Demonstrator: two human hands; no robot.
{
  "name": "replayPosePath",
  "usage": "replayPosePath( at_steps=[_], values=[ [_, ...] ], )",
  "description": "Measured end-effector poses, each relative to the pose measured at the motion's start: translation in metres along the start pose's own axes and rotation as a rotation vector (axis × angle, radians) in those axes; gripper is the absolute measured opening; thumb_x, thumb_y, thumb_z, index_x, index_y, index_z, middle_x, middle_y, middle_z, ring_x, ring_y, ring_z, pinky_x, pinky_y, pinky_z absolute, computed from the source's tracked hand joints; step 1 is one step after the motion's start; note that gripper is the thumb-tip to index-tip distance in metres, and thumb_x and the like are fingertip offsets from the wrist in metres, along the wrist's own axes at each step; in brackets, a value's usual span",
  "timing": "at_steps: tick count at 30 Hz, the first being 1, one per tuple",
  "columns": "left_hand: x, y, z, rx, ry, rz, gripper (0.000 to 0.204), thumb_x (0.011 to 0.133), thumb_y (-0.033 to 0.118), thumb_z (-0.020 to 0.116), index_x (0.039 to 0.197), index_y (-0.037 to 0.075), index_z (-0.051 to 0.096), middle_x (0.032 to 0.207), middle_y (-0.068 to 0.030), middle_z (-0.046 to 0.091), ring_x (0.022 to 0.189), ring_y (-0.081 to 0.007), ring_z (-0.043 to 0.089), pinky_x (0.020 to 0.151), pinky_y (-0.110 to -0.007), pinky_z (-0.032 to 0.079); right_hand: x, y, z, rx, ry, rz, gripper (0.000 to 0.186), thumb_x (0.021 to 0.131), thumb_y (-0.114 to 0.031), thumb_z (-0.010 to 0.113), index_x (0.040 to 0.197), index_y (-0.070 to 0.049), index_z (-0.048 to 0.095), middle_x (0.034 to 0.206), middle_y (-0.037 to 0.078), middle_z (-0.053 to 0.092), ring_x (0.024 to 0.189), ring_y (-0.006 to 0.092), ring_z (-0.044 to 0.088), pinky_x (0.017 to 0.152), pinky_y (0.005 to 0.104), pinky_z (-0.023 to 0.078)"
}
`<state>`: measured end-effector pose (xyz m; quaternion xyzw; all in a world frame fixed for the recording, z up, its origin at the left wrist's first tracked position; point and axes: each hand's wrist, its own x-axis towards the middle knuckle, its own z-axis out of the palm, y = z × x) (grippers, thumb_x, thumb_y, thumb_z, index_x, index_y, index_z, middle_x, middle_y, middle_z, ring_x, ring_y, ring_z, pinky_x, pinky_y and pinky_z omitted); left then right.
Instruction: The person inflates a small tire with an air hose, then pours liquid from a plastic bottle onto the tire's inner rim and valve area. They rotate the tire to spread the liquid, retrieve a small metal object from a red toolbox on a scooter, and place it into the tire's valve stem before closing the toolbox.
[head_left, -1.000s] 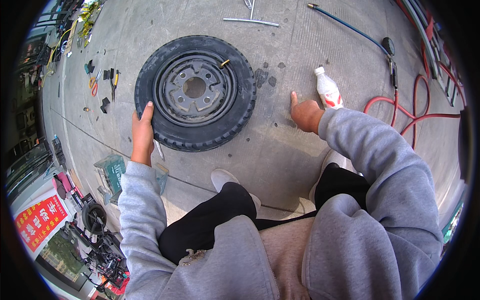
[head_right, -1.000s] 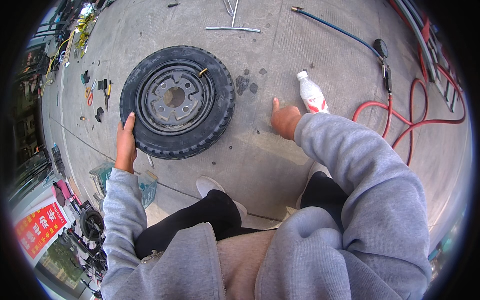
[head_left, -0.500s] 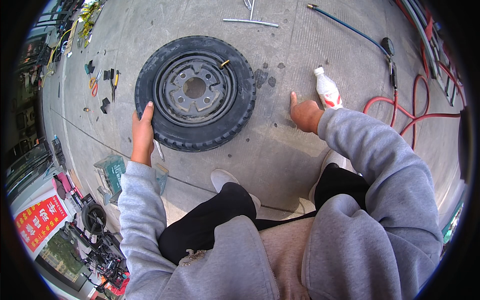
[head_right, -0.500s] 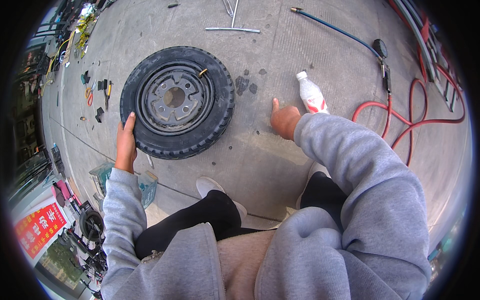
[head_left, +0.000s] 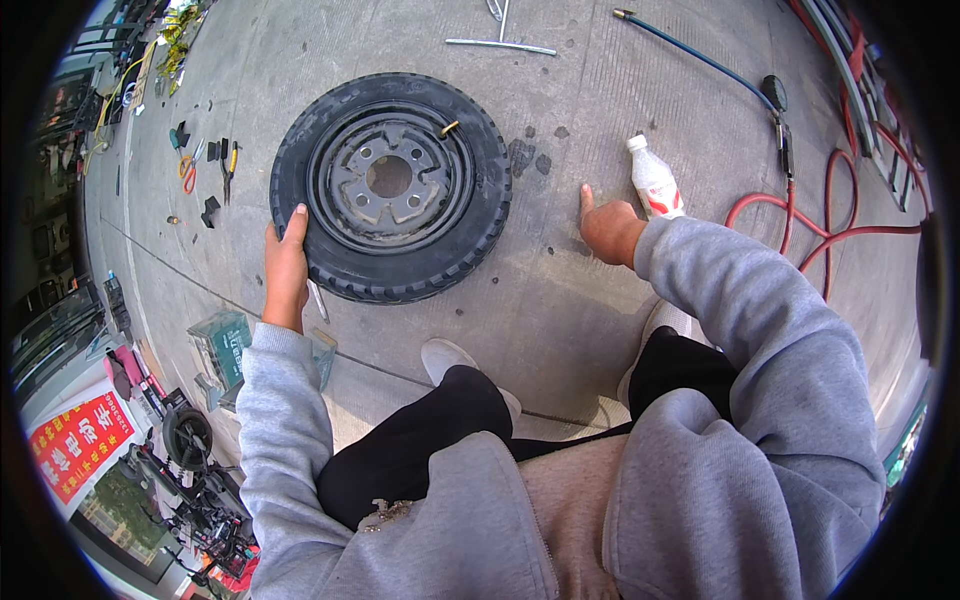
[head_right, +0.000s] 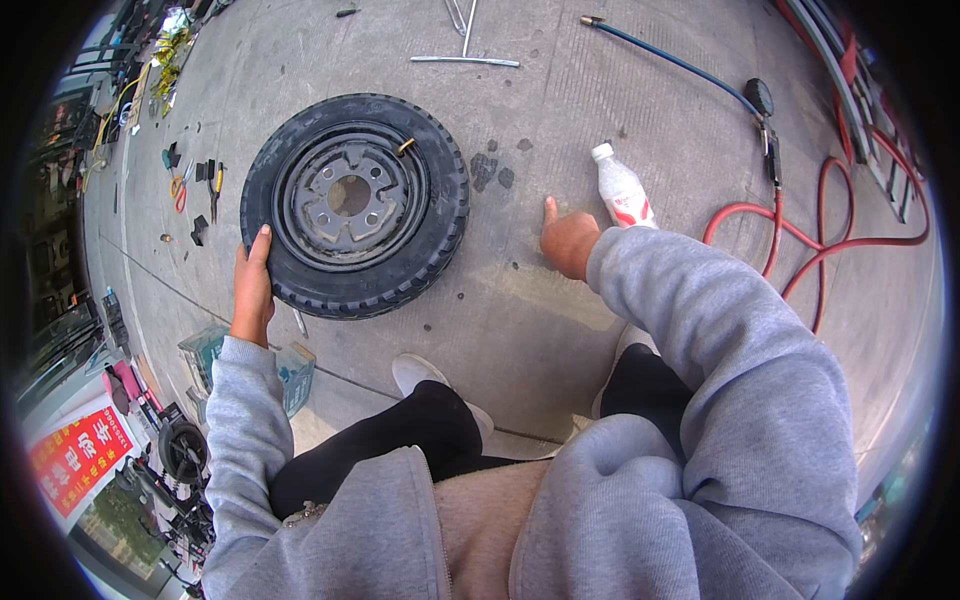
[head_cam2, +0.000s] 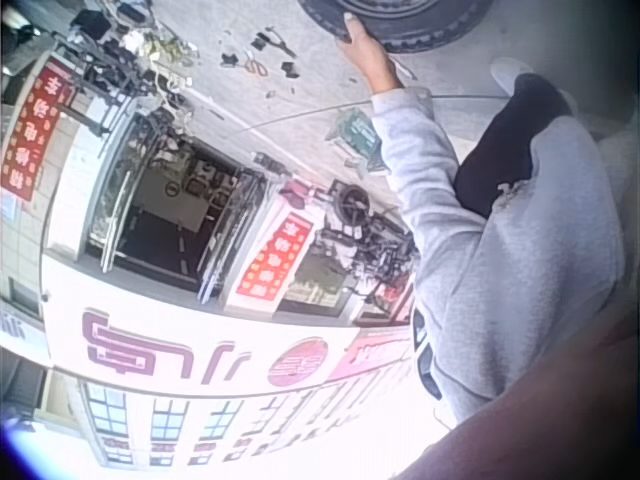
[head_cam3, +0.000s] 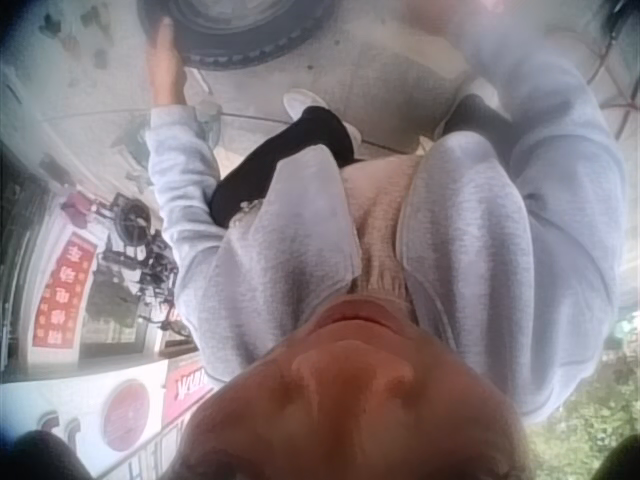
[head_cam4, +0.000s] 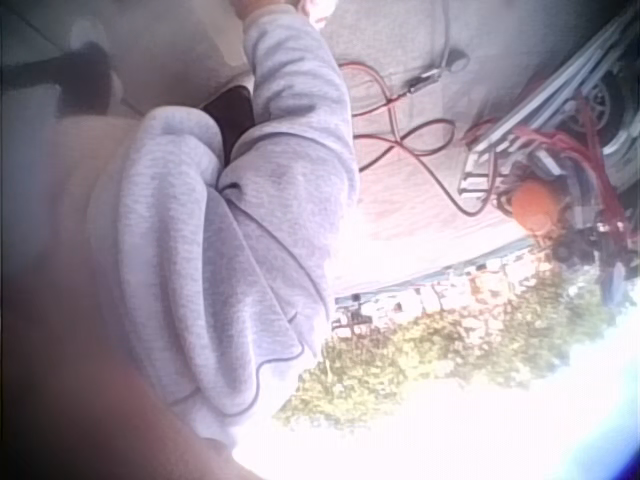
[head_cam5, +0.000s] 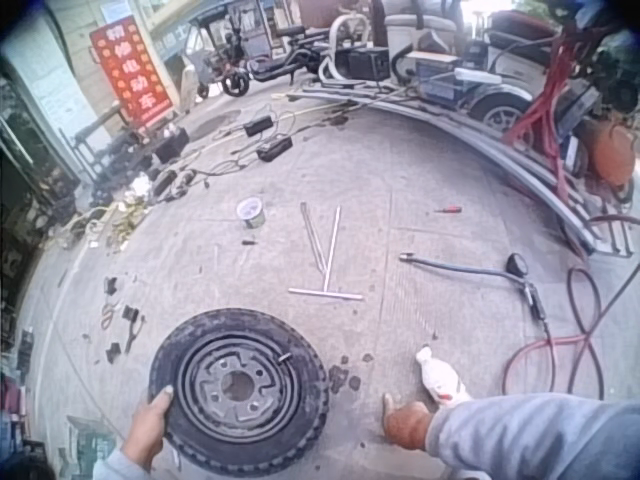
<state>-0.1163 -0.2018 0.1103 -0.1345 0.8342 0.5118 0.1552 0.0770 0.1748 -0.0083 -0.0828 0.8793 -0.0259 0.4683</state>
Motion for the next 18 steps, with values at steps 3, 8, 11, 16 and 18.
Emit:
replayPosePath(
  at_steps=[3,8,11,16,18],
  values=[
    [0.0003,-0.0008,-0.0001,-0.032,0.005,0.001,0.057,0.096,0.031,0.067,0.131,-0.010,0.050,0.124,-0.0200,0.062,0.106,-0.0238,0.063,0.094,-0.033,0.049,-0.0004,0.0000,-0.0009,-0.002,-0.007,0.000,0.089,0.087,-0.006,0.065,0.149,0.020,0.008,0.087,0.022,0.072,0.078,0.0332,0.073,0.065,0.0432,0.055],
    [0.0006,-0.0016,0.0001,-0.017,-0.011,0.005,0.057,0.096,0.035,0.066,0.131,-0.008,0.050,0.123,-0.0179,0.063,0.106,-0.0226,0.064,0.094,-0.032,0.049,-0.0018,-0.0004,-0.0023,-0.002,0.003,0.004,0.090,0.086,-0.006,0.067,0.149,0.020,0.009,0.087,0.022,0.072,0.078,0.0330,0.073,0.065,0.0430,0.055],
    [0.0007,-0.0016,0.0000,-0.040,-0.015,0.001,0.057,0.096,0.031,0.067,0.131,-0.009,0.049,0.124,-0.0192,0.062,0.107,-0.0236,0.063,0.095,-0.033,0.049,-0.0022,-0.0006,-0.0028,-0.009,0.000,0.002,0.090,0.086,-0.007,0.067,0.149,0.020,0.009,0.088,0.022,0.073,0.078,0.0329,0.073,0.065,0.0429,0.055],
    [0.0005,-0.0013,-0.0001,-0.048,-0.012,0.001,0.058,0.096,0.030,0.068,0.132,-0.010,0.049,0.125,-0.0200,0.061,0.107,-0.0240,0.063,0.095,-0.033,0.049,-0.0012,0.0002,-0.0032,-0.016,-0.017,-0.004,0.091,0.085,-0.007,0.067,0.149,0.020,0.009,0.088,0.023,0.073,0.078,0.0329,0.073,0.065,0.0429,0.056],
    [0.0004,-0.0007,0.0001,-0.042,-0.008,-0.003,0.058,0.095,0.030,0.068,0.132,-0.010,0.048,0.125,-0.0201,0.061,0.107,-0.0240,0.063,0.095,-0.033,0.050,-0.0009,0.0003,-0.0026,-0.017,-0.012,-0.006,0.091,0.085,-0.007,0.067,0.149,0.020,0.009,0.088,0.023,0.073,0.078,0.0330,0.073,0.065,0.0430,0.056]
  ],
)
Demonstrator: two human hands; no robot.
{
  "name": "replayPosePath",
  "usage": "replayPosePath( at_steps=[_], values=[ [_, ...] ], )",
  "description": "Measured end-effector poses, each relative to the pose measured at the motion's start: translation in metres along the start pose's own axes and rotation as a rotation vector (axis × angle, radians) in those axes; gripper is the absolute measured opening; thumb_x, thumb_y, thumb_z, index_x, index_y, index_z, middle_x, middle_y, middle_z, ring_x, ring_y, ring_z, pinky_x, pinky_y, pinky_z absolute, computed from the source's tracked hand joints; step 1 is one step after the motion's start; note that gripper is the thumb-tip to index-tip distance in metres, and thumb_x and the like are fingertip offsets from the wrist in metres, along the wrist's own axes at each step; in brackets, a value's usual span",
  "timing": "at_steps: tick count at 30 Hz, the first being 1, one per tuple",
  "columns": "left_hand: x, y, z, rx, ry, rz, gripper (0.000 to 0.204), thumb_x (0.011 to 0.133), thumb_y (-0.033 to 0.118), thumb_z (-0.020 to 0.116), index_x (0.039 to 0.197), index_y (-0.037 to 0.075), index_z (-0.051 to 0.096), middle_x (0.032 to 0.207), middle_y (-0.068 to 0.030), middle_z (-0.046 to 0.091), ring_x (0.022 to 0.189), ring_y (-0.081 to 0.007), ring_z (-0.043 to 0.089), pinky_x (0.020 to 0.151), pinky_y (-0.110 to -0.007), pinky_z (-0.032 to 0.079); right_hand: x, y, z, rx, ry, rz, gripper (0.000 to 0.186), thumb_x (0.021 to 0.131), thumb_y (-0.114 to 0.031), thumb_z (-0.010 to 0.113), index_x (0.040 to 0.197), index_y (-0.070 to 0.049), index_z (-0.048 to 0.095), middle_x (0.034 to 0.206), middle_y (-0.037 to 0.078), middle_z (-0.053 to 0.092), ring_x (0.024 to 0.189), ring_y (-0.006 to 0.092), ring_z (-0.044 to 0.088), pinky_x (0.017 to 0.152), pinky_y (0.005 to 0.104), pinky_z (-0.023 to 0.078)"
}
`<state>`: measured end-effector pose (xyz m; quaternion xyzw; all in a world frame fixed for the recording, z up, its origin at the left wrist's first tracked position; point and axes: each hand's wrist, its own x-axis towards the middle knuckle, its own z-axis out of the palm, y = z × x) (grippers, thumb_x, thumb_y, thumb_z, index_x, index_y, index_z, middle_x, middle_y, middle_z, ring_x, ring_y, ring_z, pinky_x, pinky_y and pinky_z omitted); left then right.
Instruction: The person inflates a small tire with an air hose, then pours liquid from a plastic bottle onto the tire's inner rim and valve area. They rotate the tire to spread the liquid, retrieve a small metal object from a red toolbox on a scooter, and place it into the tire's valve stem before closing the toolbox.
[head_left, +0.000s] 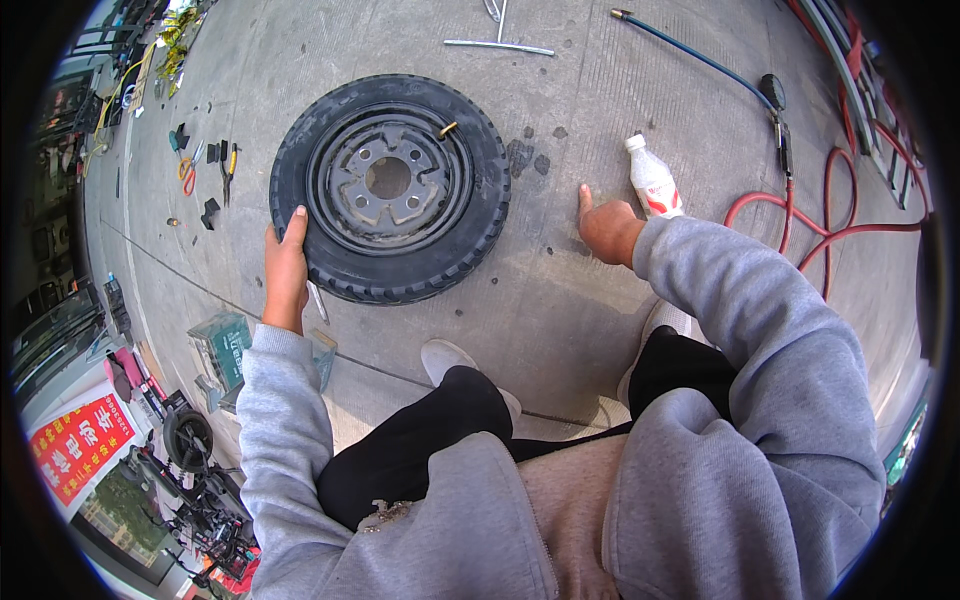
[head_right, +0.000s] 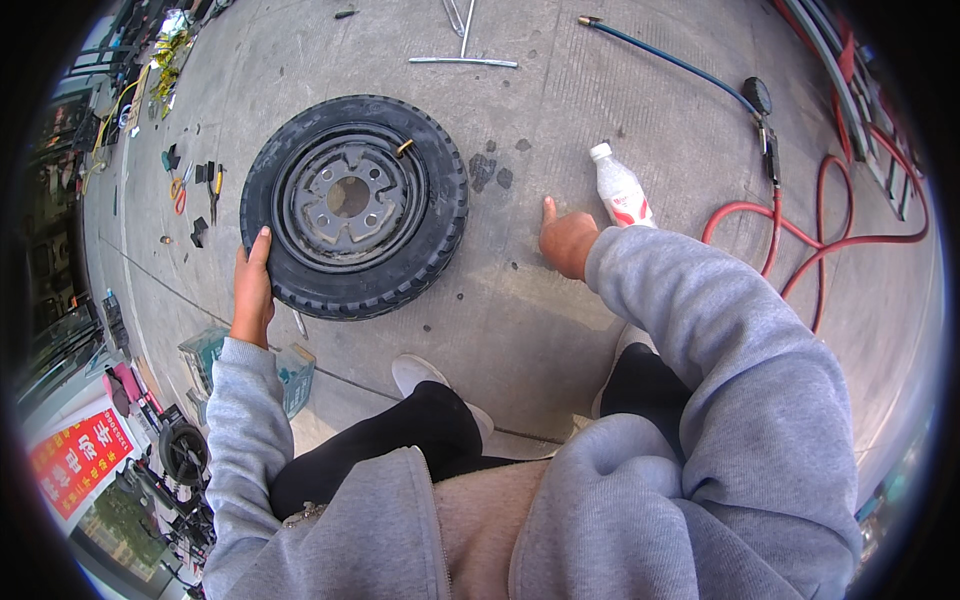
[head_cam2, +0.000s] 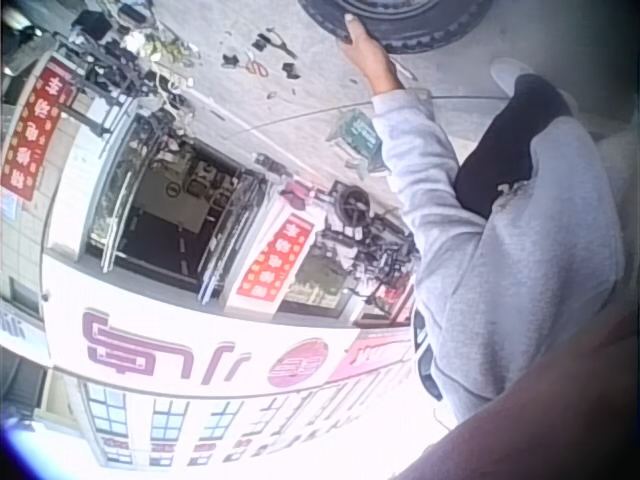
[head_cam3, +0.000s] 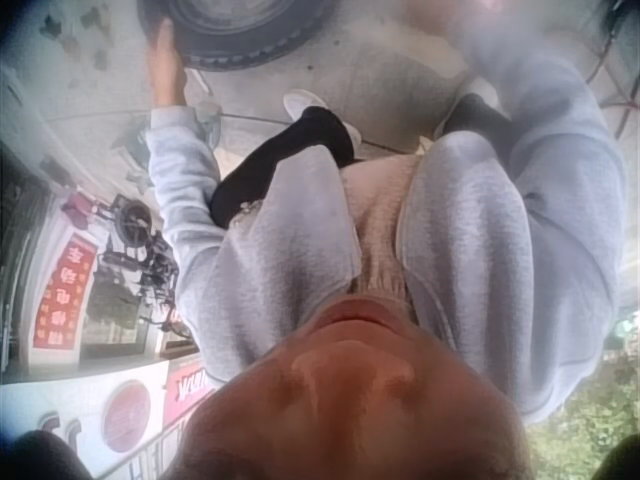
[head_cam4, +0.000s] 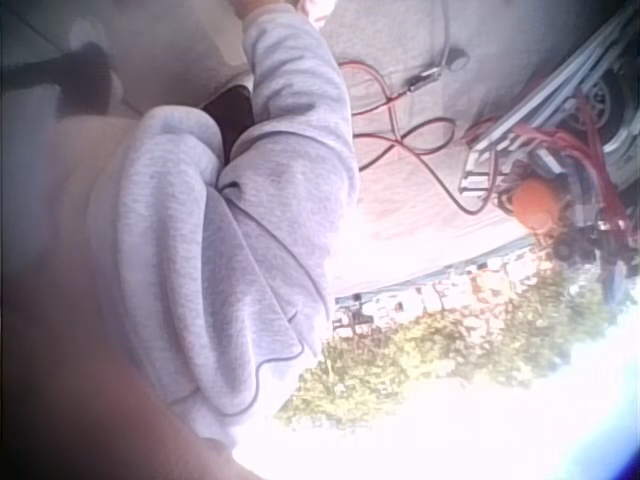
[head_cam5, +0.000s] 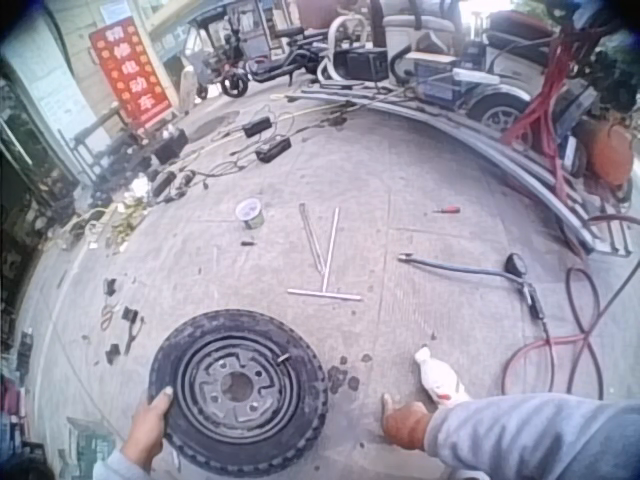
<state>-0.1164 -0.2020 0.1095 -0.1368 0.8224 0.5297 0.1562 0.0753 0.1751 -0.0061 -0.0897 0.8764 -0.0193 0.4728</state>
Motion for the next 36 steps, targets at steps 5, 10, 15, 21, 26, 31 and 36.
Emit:
replayPosePath(
  at_steps=[5,10,15,21,26,31,36],
  values=[
    [-0.002,0.002,0.001,-0.004,-0.004,-0.003,0.060,0.095,0.031,0.068,0.134,-0.011,0.047,0.126,-0.0209,0.060,0.108,-0.0248,0.063,0.095,-0.033,0.050,0.001,0.000,0.002,0.019,0.016,0.012,0.089,0.087,-0.007,0.066,0.150,0.019,0.008,0.088,0.023,0.072,0.078,0.0335,0.073,0.065,0.0435,0.055],
    [-0.004,0.003,0.002,-0.006,-0.003,-0.008,0.061,0.095,0.031,0.068,0.134,-0.011,0.046,0.127,-0.0211,0.060,0.109,-0.0252,0.063,0.095,-0.033,0.050,0.004,0.000,0.005,0.040,0.004,0.020,0.087,0.089,-0.006,0.064,0.151,0.018,0.007,0.088,0.024,0.072,0.078,0.0338,0.073,0.066,0.0436,0.055],
    [-0.005,0.004,0.003,0.018,0.013,0.000,0.059,0.096,0.031,0.068,0.133,-0.010,0.048,0.126,-0.0204,0.061,0.108,-0.0245,0.063,0.095,-0.033,0.050,-0.001,-0.002,0.000,0.026,-0.001,0.032,0.086,0.088,-0.009,0.066,0.151,0.016,0.013,0.091,0.023,0.072,0.082,0.0340,0.073,0.068,0.0439,0.055],
    [-0.008,0.010,0.002,0.199,0.020,0.175,0.068,0.091,0.033,0.072,0.135,-0.012,0.046,0.127,-0.0212,0.061,0.111,-0.0250,0.061,0.097,-0.033,0.048,0.007,0.010,-0.063,0.230,0.386,-0.097,0.034,0.088,-0.018,0.069,0.118,-0.006,0.062,0.110,0.017,0.068,0.100,0.0374,0.067,0.081,0.0477,0.054],
    [-0.006,0.030,0.014,0.336,0.075,0.341,0.089,0.084,0.040,0.076,0.144,-0.012,0.036,0.130,-0.0291,0.060,0.119,-0.0330,0.061,0.102,-0.036,0.046,0.033,-0.006,-0.119,0.348,1.056,-0.387,0.015,0.086,-0.009,0.063,0.100,-0.005,0.058,0.102,0.016,0.063,0.100,0.0388,0.062,0.085,0.0475,0.053],
    [-0.005,0.053,0.024,0.493,0.116,0.385,0.097,0.079,0.048,0.077,0.148,-0.007,0.035,0.130,-0.0319,0.060,0.122,-0.0384,0.060,0.103,-0.037,0.046,0.053,-0.017,-0.140,0.253,0.910,-0.253,0.020,0.083,-0.005,0.062,0.103,-0.006,0.058,0.101,0.014,0.062,0.103,0.0360,0.061,0.084,0.0448,0.053],
    [-0.007,0.064,0.027,0.527,0.100,0.375,0.097,0.078,0.049,0.076,0.147,-0.006,0.036,0.126,-0.0314,0.062,0.117,-0.0395,0.064,0.100,-0.039,0.049,0.060,-0.001,-0.154,-0.121,0.955,-0.517,0.017,0.079,-0.008,0.062,0.097,-0.009,0.061,0.097,0.008,0.059,0.098,0.0280,0.060,0.082,0.0378,0.054]
  ],
)
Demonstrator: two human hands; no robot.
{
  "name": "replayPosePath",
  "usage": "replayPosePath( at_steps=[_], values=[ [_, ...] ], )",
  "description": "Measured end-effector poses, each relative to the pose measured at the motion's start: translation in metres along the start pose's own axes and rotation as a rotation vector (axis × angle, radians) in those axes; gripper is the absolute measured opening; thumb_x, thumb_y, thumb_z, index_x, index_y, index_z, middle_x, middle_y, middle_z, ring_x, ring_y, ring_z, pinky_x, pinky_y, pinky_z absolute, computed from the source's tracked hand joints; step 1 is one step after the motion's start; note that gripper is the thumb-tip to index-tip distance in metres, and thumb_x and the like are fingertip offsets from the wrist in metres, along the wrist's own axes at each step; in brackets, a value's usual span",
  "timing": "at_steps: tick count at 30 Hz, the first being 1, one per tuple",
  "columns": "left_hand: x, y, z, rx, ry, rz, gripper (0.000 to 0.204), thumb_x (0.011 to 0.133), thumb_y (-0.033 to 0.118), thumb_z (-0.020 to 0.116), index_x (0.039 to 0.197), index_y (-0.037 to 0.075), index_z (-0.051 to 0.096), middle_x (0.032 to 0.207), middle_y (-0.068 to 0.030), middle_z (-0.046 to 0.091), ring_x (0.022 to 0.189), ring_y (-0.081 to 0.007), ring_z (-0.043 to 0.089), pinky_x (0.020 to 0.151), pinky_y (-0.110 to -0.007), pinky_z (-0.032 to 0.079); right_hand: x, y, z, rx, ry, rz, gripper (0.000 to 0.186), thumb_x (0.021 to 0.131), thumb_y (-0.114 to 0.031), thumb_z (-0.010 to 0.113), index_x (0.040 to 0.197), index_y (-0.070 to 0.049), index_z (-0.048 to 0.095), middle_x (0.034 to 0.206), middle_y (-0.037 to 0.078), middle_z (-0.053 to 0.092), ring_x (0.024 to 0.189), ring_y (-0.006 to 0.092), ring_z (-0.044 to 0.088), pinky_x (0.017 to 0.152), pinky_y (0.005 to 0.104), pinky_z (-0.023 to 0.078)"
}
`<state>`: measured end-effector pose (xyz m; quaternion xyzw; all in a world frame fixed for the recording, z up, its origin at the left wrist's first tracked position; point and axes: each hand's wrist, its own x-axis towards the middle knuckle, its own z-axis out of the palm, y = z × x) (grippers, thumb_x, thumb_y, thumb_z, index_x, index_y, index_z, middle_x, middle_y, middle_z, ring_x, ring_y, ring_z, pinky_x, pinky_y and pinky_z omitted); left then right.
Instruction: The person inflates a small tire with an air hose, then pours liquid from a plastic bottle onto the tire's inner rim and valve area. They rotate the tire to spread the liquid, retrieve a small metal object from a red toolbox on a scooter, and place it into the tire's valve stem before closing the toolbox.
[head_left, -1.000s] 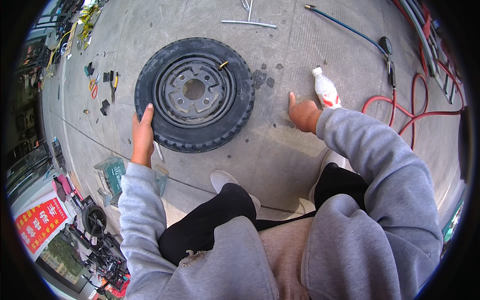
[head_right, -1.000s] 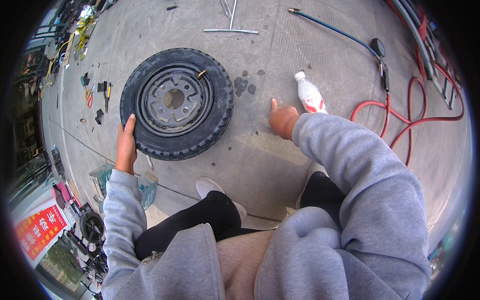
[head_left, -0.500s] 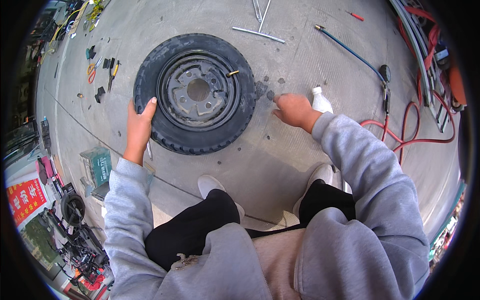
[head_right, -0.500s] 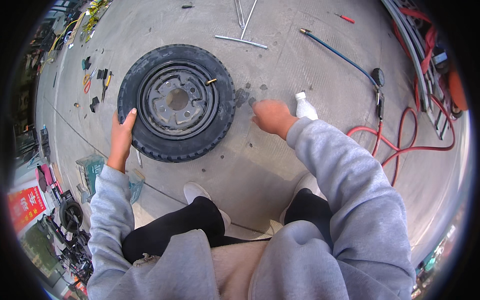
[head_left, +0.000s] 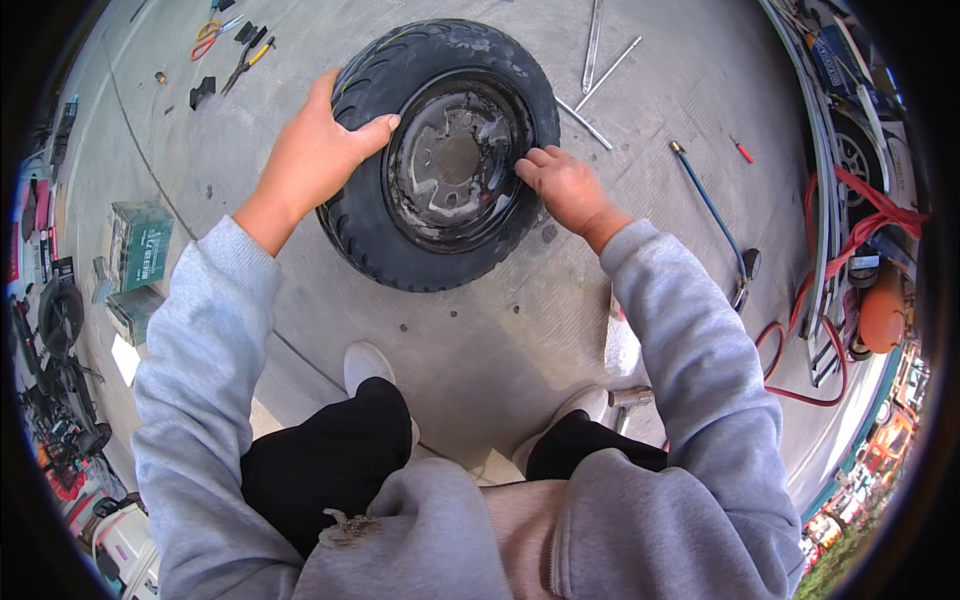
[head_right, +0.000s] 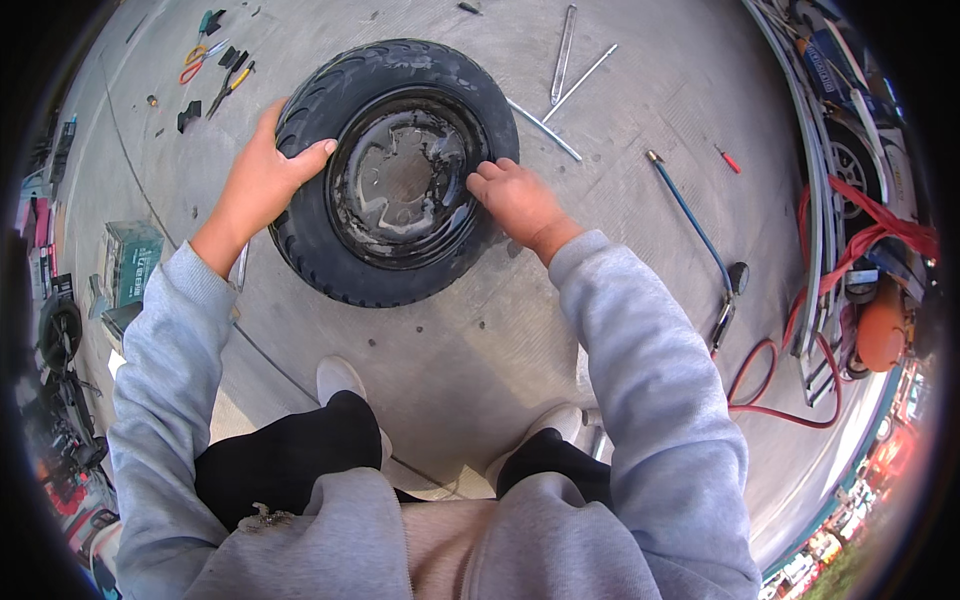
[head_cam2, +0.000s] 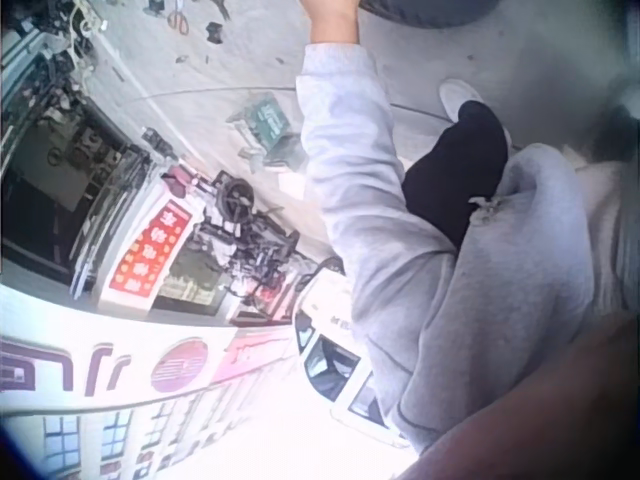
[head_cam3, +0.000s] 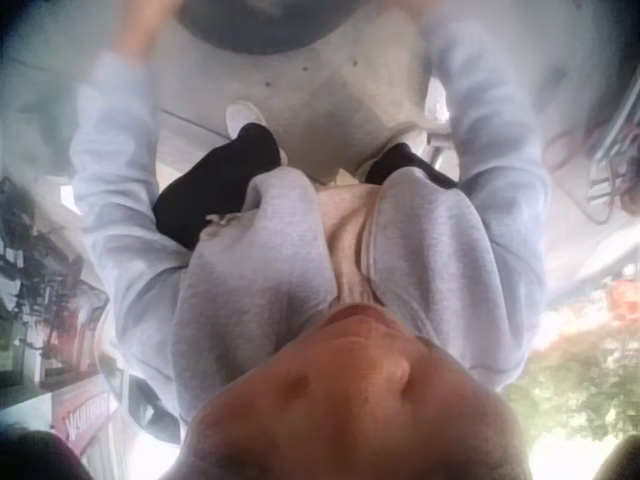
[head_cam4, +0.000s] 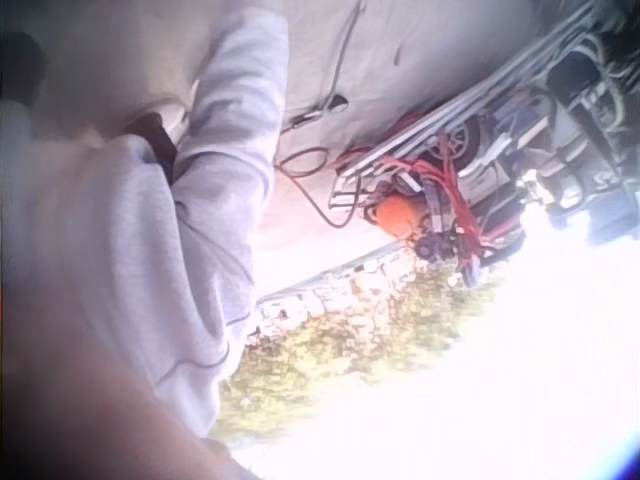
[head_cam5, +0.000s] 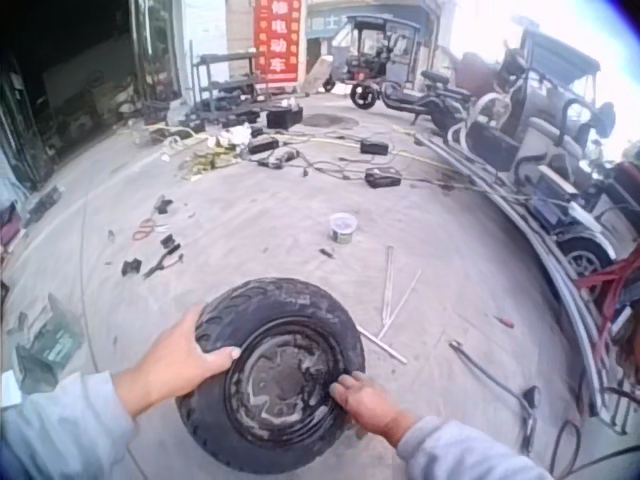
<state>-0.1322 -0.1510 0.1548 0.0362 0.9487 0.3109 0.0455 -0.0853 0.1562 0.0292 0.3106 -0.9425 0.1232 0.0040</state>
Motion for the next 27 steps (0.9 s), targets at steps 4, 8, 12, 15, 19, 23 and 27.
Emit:
replayPosePath(
  at_steps=[4,8,12,15,19,23,27],
  values=[
    [-0.001,0.003,-0.002,0.018,0.007,0.027,0.096,0.078,0.049,0.075,0.147,-0.005,0.037,0.124,-0.0301,0.063,0.116,-0.0393,0.064,0.099,-0.040,0.050,0.024,0.026,-0.011,-0.180,-0.044,-0.472,0.017,0.076,-0.011,0.061,0.093,-0.009,0.062,0.096,0.006,0.057,0.096,0.0245,0.059,0.083,0.0344,0.053],
    [-0.002,0.003,-0.002,0.026,0.005,0.013,0.095,0.078,0.050,0.075,0.147,-0.003,0.038,0.122,-0.0283,0.065,0.113,-0.0392,0.065,0.097,-0.041,0.050,0.019,0.024,-0.013,-0.215,-0.042,-0.386,0.012,0.078,-0.013,0.061,0.090,-0.010,0.060,0.093,0.006,0.056,0.093,0.0247,0.061,0.077,0.0374,0.054],
    [-0.002,0.001,0.001,0.036,0.038,0.033,0.093,0.078,0.051,0.074,0.147,-0.001,0.039,0.121,-0.0265,0.066,0.112,-0.0388,0.065,0.097,-0.041,0.051,-0.002,-0.012,0.007,0.006,0.049,0.186,0.013,0.085,-0.017,0.065,0.090,-0.007,0.059,0.090,0.013,0.062,0.084,0.0324,0.066,0.072,0.0460,0.054],
    [0.001,0.002,0.002,0.039,0.038,0.065,0.093,0.078,0.051,0.074,0.147,-0.001,0.040,0.122,-0.0267,0.066,0.113,-0.0387,0.065,0.097,-0.041,0.051,0.003,-0.034,0.028,0.348,0.137,0.715,0.021,0.087,-0.020,0.070,0.086,-0.003,0.058,0.085,0.018,0.066,0.079,0.0387,0.066,0.072,0.0495,0.052],
    [0.003,0.006,0.001,0.048,0.034,0.066,0.092,0.078,0.051,0.074,0.146,0.000,0.040,0.122,-0.0265,0.066,0.113,-0.0391,0.065,0.097,-0.042,0.050,0.011,-0.037,0.037,0.565,0.174,0.968,0.016,0.085,-0.016,0.070,0.082,-0.004,0.060,0.080,0.012,0.063,0.078,0.0316,0.063,0.070,0.0424,0.052],
    [0.003,0.009,0.001,0.044,0.019,0.031,0.092,0.077,0.051,0.074,0.147,0.001,0.040,0.122,-0.0265,0.066,0.113,-0.0393,0.065,0.097,-0.041,0.050,0.001,-0.008,0.011,-0.021,0.097,0.111,0.012,0.080,-0.013,0.066,0.091,-0.008,0.063,0.087,0.007,0.059,0.087,0.0261,0.060,0.076,0.0360,0.053],
    [0.003,0.003,0.002,0.053,0.016,0.055,0.094,0.077,0.051,0.074,0.148,0.001,0.039,0.122,-0.0270,0.066,0.114,-0.0392,0.065,0.098,-0.040,0.049,0.010,0.008,-0.008,-0.198,-0.021,-0.291,0.020,0.076,-0.012,0.060,0.096,-0.010,0.062,0.095,0.006,0.055,0.094,0.0250,0.058,0.079,0.0333,0.053]
  ],
)
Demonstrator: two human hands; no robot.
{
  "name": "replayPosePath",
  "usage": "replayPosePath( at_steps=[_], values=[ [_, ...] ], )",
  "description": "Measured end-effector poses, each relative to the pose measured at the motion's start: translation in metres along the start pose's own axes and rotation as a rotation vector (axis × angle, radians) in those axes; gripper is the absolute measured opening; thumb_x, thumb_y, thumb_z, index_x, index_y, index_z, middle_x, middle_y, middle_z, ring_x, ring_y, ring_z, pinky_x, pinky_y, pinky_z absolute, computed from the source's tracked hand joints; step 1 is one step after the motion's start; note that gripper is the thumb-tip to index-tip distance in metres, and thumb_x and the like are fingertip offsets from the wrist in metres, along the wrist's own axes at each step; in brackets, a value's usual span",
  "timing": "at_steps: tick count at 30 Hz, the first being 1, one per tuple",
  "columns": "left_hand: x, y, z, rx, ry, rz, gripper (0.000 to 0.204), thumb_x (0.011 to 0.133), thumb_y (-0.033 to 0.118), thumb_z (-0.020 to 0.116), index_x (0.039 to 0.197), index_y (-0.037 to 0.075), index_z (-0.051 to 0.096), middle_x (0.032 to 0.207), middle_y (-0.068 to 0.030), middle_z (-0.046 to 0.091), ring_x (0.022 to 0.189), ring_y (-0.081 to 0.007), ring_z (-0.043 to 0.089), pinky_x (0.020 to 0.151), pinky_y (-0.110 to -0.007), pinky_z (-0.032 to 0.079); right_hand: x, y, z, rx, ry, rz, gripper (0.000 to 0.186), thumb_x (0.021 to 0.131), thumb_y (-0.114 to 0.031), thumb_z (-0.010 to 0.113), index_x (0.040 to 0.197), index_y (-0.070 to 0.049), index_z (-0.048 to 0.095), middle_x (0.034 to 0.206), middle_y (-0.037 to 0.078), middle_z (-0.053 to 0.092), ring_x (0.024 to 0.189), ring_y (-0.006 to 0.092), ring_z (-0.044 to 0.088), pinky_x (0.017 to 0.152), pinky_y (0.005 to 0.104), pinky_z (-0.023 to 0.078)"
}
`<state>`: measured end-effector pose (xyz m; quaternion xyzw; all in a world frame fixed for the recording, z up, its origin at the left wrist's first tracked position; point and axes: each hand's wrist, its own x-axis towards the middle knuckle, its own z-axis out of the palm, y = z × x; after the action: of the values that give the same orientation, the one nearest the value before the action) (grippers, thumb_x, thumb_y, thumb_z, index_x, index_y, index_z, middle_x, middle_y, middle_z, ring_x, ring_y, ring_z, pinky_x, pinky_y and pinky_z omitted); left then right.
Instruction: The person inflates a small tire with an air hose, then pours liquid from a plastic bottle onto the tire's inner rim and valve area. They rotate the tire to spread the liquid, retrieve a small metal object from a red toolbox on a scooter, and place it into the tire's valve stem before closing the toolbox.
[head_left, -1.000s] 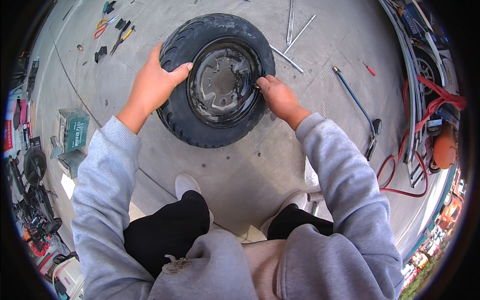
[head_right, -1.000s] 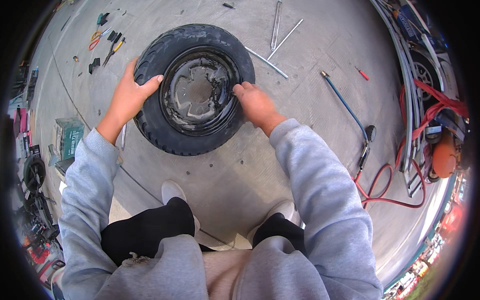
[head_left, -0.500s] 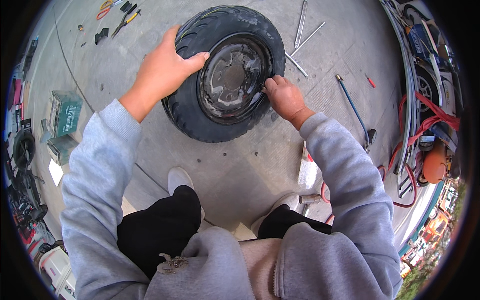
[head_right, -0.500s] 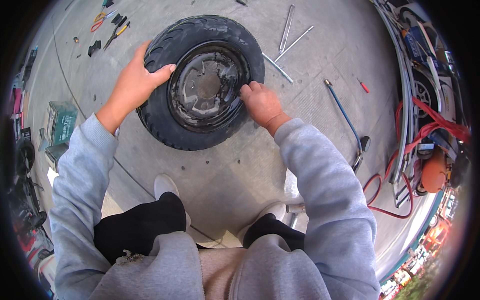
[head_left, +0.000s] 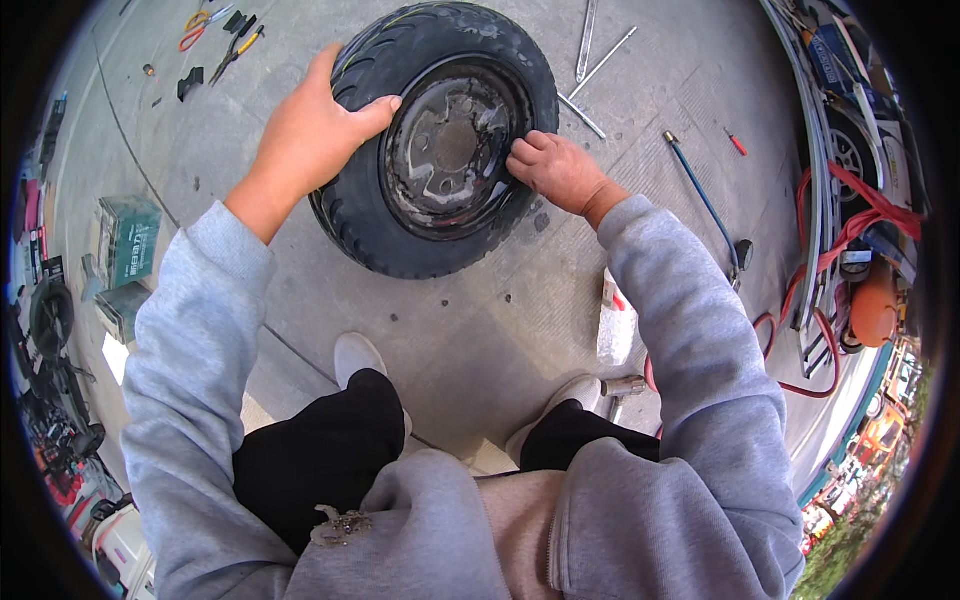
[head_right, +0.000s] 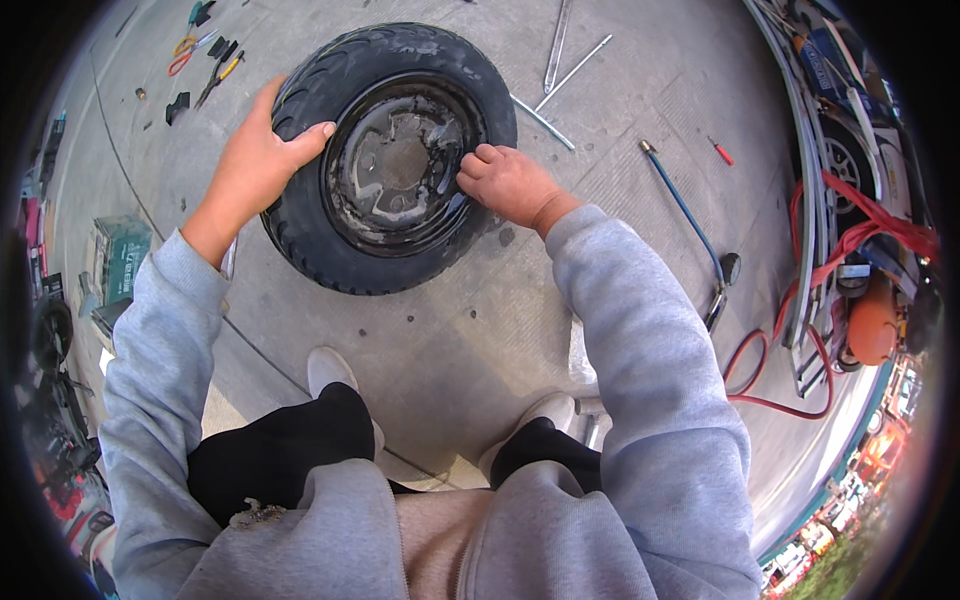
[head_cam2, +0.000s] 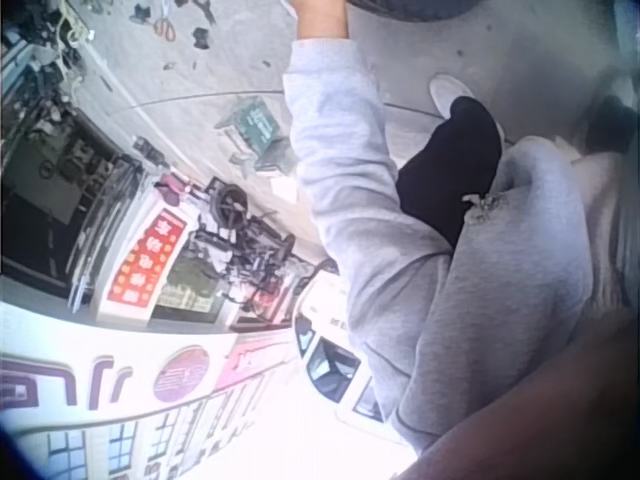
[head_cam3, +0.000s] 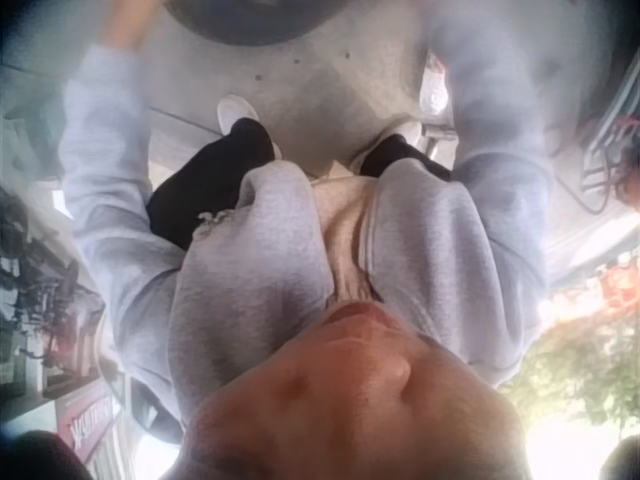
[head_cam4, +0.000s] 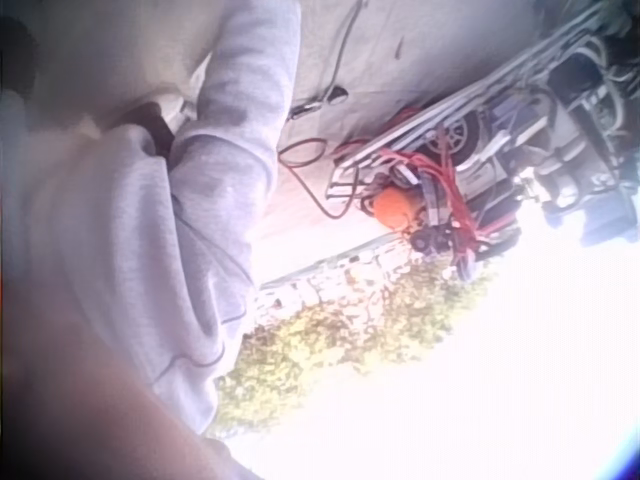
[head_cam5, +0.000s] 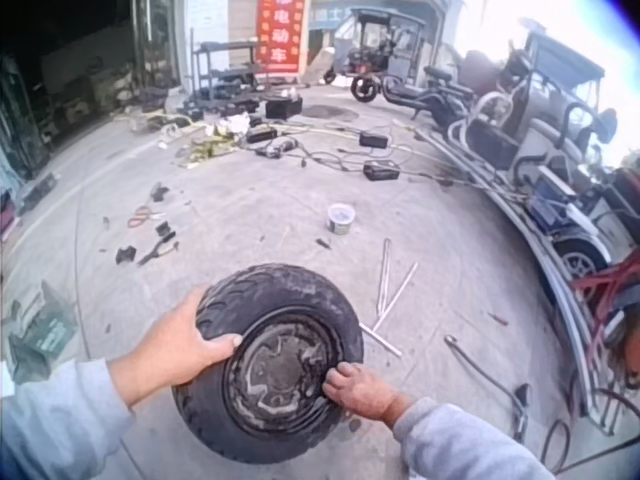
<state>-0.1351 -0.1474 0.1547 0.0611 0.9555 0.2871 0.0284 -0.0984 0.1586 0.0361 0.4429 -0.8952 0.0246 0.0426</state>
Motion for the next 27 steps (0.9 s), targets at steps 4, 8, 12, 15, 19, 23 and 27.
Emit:
replayPosePath(
  at_steps=[4,8,12,15,19,23,27],
  values=[
    [0.005,-0.022,0.010,-0.108,0.000,-0.071,0.097,0.078,0.050,0.075,0.149,-0.003,0.036,0.129,-0.0272,0.062,0.116,-0.0378,0.064,0.099,-0.039,0.049,-0.006,-0.024,0.008,0.439,-0.023,0.774,0.021,0.088,-0.019,0.067,0.102,-0.004,0.061,0.106,0.012,0.062,0.098,0.0342,0.061,0.083,0.0430,0.051],
    [0.009,-0.056,0.013,-0.236,-0.043,-0.171,0.098,0.081,0.048,0.077,0.148,-0.009,0.034,0.134,-0.0275,0.058,0.117,-0.0341,0.063,0.097,-0.036,0.050,-0.053,-0.052,0.016,0.529,0.263,0.913,0.043,0.089,-0.025,0.071,0.118,0.003,0.056,0.114,0.026,0.060,0.099,0.0446,0.063,0.083,0.0482,0.052],
    [-0.005,-0.073,0.014,-0.404,-0.134,-0.401,0.079,0.087,0.040,0.074,0.140,-0.011,0.043,0.125,-0.0250,0.063,0.108,-0.0277,0.066,0.092,-0.033,0.052,-0.114,-0.082,0.015,0.493,-0.337,0.845,0.064,0.088,-0.022,0.072,0.138,0.007,0.044,0.116,0.027,0.058,0.103,0.0408,0.064,0.086,0.0458,0.054],
    [-0.021,-0.069,0.017,-0.521,-0.165,-0.436,0.069,0.094,0.039,0.068,0.135,-0.012,0.045,0.123,-0.0222,0.061,0.105,-0.0259,0.066,0.088,-0.034,0.054,-0.140,-0.102,0.026,0.425,-0.608,0.785,0.078,0.087,-0.018,0.071,0.147,0.011,0.032,0.116,0.027,0.058,0.097,0.0378,0.067,0.082,0.0430,0.056],
    [-0.023,-0.062,0.016,-0.605,-0.157,-0.524,0.061,0.094,0.035,0.069,0.131,-0.010,0.051,0.122,-0.0208,0.063,0.104,-0.0245,0.066,0.090,-0.033,0.053,-0.147,-0.110,0.044,0.392,-0.650,0.703,0.071,0.090,-0.010,0.061,0.148,0.015,0.029,0.111,0.024,0.061,0.089,0.0336,0.070,0.074,0.0393,0.058],
    [-0.016,-0.059,0.014,-0.573,-0.175,-0.521,0.064,0.094,0.035,0.068,0.132,-0.012,0.048,0.124,-0.0219,0.062,0.106,-0.0256,0.064,0.093,-0.033,0.051,-0.144,-0.113,0.048,0.309,-0.661,0.683,0.063,0.091,-0.004,0.053,0.146,0.016,0.031,0.106,0.022,0.064,0.087,0.0308,0.071,0.071,0.0373,0.058],
    [-0.013,-0.056,0.014,-0.550,-0.156,-0.467,0.066,0.094,0.034,0.069,0.134,-0.013,0.045,0.127,-0.0227,0.060,0.109,-0.0260,0.063,0.095,-0.033,0.050,-0.145,-0.116,0.048,0.298,-0.614,0.693,0.062,0.090,-0.003,0.052,0.146,0.016,0.032,0.104,0.022,0.064,0.087,0.0298,0.071,0.070,0.0367,0.058]
  ],
)
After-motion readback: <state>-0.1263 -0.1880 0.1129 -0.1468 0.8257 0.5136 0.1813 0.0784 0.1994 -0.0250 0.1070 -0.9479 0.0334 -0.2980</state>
